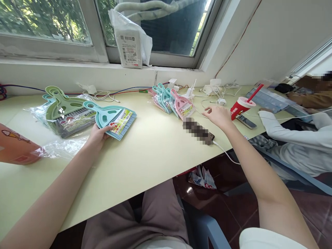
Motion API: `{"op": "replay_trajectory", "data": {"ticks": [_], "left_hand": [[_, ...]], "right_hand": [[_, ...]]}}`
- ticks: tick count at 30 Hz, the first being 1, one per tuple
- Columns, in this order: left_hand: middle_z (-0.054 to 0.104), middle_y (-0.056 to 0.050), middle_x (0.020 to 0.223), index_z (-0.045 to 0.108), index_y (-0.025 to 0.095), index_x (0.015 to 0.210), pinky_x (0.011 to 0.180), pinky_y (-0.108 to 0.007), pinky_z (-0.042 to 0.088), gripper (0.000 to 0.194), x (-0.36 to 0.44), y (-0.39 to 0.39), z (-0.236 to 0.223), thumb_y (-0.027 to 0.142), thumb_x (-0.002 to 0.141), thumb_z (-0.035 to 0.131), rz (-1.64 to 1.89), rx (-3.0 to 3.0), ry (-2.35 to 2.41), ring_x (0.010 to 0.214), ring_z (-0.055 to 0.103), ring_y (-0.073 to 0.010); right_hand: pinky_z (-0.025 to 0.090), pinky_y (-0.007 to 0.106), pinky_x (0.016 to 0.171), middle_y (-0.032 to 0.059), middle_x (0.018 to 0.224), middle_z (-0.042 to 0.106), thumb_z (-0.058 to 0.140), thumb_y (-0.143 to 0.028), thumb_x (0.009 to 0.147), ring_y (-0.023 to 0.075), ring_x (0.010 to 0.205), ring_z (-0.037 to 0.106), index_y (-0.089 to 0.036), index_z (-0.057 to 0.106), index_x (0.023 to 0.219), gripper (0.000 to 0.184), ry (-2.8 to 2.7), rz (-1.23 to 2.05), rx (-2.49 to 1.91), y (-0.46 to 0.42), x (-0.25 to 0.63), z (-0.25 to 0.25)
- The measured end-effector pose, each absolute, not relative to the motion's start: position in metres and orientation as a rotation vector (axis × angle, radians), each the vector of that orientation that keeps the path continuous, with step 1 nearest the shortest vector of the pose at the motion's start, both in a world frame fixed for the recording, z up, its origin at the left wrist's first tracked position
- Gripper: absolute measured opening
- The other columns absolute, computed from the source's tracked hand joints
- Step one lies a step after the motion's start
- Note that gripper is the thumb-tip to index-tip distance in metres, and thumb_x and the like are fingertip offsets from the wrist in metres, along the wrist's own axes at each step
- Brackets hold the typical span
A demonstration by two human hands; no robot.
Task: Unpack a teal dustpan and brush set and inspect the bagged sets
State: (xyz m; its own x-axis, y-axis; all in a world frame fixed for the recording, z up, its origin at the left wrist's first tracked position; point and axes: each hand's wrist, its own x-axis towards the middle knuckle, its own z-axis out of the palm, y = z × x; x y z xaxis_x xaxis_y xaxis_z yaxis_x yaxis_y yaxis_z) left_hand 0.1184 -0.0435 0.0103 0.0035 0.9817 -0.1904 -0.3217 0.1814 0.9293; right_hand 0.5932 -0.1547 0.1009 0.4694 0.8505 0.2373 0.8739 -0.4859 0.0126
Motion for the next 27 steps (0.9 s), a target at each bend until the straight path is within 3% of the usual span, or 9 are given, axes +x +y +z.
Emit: {"op": "replay_trajectory", "data": {"ticks": [8, 18, 23, 27], "left_hand": [[0.067, -0.006, 0.099, 0.052, 0.020, 0.106, 0.076, -0.034, 0.061, 0.052, 0.119, -0.044, 0.012, 0.000, 0.062, 0.073, 1.237, 0.818, 1.095, 0.085, 0.070, -0.0210], [0.066, -0.006, 0.102, 0.052, 0.023, 0.107, 0.072, -0.031, 0.061, 0.055, 0.117, -0.044, 0.010, 0.005, 0.061, 0.076, 1.261, 0.888, 1.083, 0.085, 0.070, -0.0196], [0.069, -0.004, 0.107, 0.050, 0.025, 0.116, 0.076, -0.027, 0.059, 0.064, 0.122, -0.055, 0.030, 0.007, 0.060, 0.075, 1.330, 0.951, 0.904, 0.091, 0.070, -0.0185], [0.070, -0.004, 0.104, 0.053, 0.023, 0.112, 0.078, -0.030, 0.059, 0.062, 0.127, -0.065, 0.035, 0.012, 0.057, 0.078, 1.344, 1.020, 0.854, 0.094, 0.069, -0.0210]], "right_hand": [[0.046, 0.043, 0.075, 0.0066, 0.108, 0.072, 0.048, -0.067, 0.081, 0.0328, 0.097, 0.065, -0.030, 0.064, 0.113, 0.051, -1.561, -0.059, -2.615, -0.221, 0.603, 0.083], [0.051, 0.043, 0.075, 0.0046, 0.104, 0.072, 0.052, -0.064, 0.080, 0.0293, 0.088, 0.067, -0.033, 0.066, 0.109, 0.045, -1.501, 0.130, -2.339, -0.278, 0.568, 0.072], [0.051, 0.043, 0.087, 0.0080, 0.118, 0.068, 0.061, -0.060, 0.078, 0.0279, 0.107, 0.062, -0.027, 0.063, 0.116, 0.049, -1.439, 0.777, -1.690, -0.219, 0.494, 0.063], [0.048, 0.043, 0.095, -0.0008, 0.115, 0.070, 0.068, -0.055, 0.077, 0.0242, 0.112, 0.061, -0.034, 0.062, 0.110, 0.040, -1.221, 1.340, -1.163, -0.133, 0.402, 0.028]]}}
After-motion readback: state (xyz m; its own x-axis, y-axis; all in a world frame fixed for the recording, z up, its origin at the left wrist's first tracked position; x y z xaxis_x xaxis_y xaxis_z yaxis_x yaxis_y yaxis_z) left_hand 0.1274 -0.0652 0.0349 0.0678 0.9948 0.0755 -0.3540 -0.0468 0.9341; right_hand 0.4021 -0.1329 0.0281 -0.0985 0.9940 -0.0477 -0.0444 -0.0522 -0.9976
